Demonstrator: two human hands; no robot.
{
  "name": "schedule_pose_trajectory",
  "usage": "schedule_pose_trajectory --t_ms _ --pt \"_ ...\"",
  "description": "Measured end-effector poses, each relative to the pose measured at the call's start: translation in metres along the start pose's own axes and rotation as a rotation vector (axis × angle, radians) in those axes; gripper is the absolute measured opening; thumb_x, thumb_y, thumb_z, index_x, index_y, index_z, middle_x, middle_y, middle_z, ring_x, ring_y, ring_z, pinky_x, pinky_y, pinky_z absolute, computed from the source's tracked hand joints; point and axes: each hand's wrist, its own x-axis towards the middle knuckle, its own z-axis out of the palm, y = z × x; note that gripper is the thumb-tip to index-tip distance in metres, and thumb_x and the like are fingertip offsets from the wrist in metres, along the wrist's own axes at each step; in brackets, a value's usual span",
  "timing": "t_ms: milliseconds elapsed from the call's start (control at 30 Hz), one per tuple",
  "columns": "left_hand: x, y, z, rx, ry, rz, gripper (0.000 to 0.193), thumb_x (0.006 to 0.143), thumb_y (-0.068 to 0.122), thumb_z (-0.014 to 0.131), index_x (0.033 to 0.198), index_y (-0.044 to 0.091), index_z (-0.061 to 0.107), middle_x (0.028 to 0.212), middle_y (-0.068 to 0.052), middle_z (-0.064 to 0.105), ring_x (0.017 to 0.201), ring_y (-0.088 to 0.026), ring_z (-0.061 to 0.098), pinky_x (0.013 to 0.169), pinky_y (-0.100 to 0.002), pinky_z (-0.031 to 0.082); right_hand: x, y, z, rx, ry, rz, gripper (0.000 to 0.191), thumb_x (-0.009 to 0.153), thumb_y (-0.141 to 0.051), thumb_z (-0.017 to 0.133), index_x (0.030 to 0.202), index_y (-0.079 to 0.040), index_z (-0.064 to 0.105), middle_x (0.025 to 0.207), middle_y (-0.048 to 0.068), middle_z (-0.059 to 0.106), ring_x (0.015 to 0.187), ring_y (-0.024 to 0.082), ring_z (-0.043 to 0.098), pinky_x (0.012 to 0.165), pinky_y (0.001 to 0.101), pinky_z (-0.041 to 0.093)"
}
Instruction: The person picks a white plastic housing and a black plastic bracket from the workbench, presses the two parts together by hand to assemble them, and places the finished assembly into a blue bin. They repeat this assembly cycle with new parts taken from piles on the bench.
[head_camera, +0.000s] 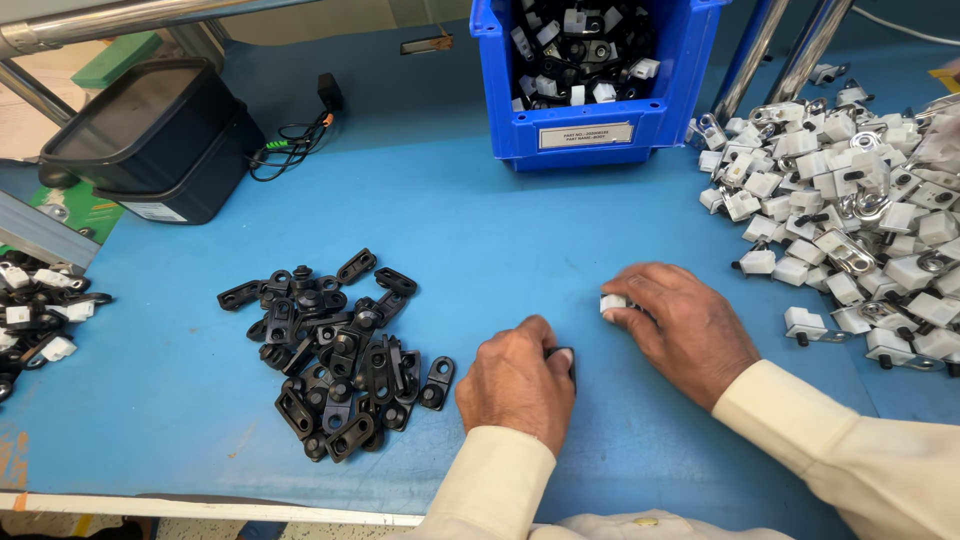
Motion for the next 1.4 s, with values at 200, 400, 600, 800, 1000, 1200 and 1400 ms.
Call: schedule_pose_trajectory --t_ms 200,400,600,800,1000,1200,1400 --pt "-0.003 -0.011 0.003 -0.067 -0.003 -0.056 0.020 0.089 0.026 0.075 0.093 0.007 0.068 0.083 -0.014 0.075 0.080 -0.031 0.074 0.075 -0.043 0.059 0.000 -0.001 0.010 0.051 -0.016 0.177 0.029 0.084 -0.022 0.076 0.110 -0.008 0.074 0.091 0.011 0.076 0.084 0.028 0.070 0.075 0.0410 0.056" --pt "0.007 -0.007 0.016 -0.521 -0.115 -0.201 0.020 0.091 0.013 0.071 0.084 -0.001 0.058 0.072 -0.017 0.075 0.058 -0.023 0.077 0.047 -0.034 0.059 0.010 0.006 0.008 0.213 -0.063 0.373 0.028 0.081 -0.020 0.081 0.106 -0.008 0.078 0.088 0.010 0.080 0.076 0.019 0.073 0.072 0.0318 0.058" --pt "0.018 0.015 0.032 -0.666 -0.191 -0.256 0.020 0.091 0.011 0.071 0.091 -0.002 0.055 0.078 -0.016 0.074 0.060 -0.026 0.077 0.046 -0.033 0.062 -0.017 -0.009 -0.001 0.567 -0.031 0.635 0.028 0.080 -0.016 0.081 0.106 -0.007 0.080 0.086 0.007 0.084 0.073 0.009 0.074 0.067 0.0260 0.060" --pt "0.024 0.021 0.013 -0.328 -0.402 -0.131 0.023 0.094 0.017 0.068 0.105 -0.003 0.061 0.077 -0.018 0.075 0.059 -0.024 0.076 0.050 -0.033 0.060 -0.021 -0.018 -0.005 0.428 -0.052 0.697 0.032 0.078 -0.018 0.081 0.109 -0.010 0.079 0.085 0.006 0.083 0.069 0.011 0.075 0.063 0.0279 0.060" --pt "0.032 0.030 -0.003 0.014 -0.492 0.045 0.017 0.095 0.013 0.065 0.099 -0.002 0.070 0.071 -0.016 0.076 0.057 -0.021 0.075 0.055 -0.032 0.062 -0.037 -0.030 -0.007 0.214 0.033 0.450 0.033 0.078 -0.020 0.081 0.109 -0.012 0.078 0.088 0.008 0.080 0.069 0.017 0.075 0.063 0.0308 0.059" --pt "0.023 0.034 0.002 0.018 -0.410 0.027 0.020 0.097 0.012 0.063 0.095 -0.005 0.073 0.072 -0.017 0.076 0.057 -0.021 0.075 0.057 -0.031 0.062 -0.041 -0.031 -0.006 0.163 0.055 0.402 0.033 0.079 -0.021 0.080 0.110 -0.012 0.076 0.092 0.008 0.079 0.072 0.020 0.075 0.061 0.0331 0.059" --pt "0.029 0.031 0.003 -0.083 -0.450 -0.029 0.019 0.097 0.008 0.056 0.103 0.000 0.072 0.074 -0.018 0.076 0.057 -0.022 0.075 0.054 -0.032 0.063 -0.038 -0.024 -0.002 0.134 0.066 0.278 0.030 0.078 -0.017 0.080 0.107 -0.009 0.076 0.091 0.008 0.078 0.081 0.023 0.075 0.069 0.0347 0.058"
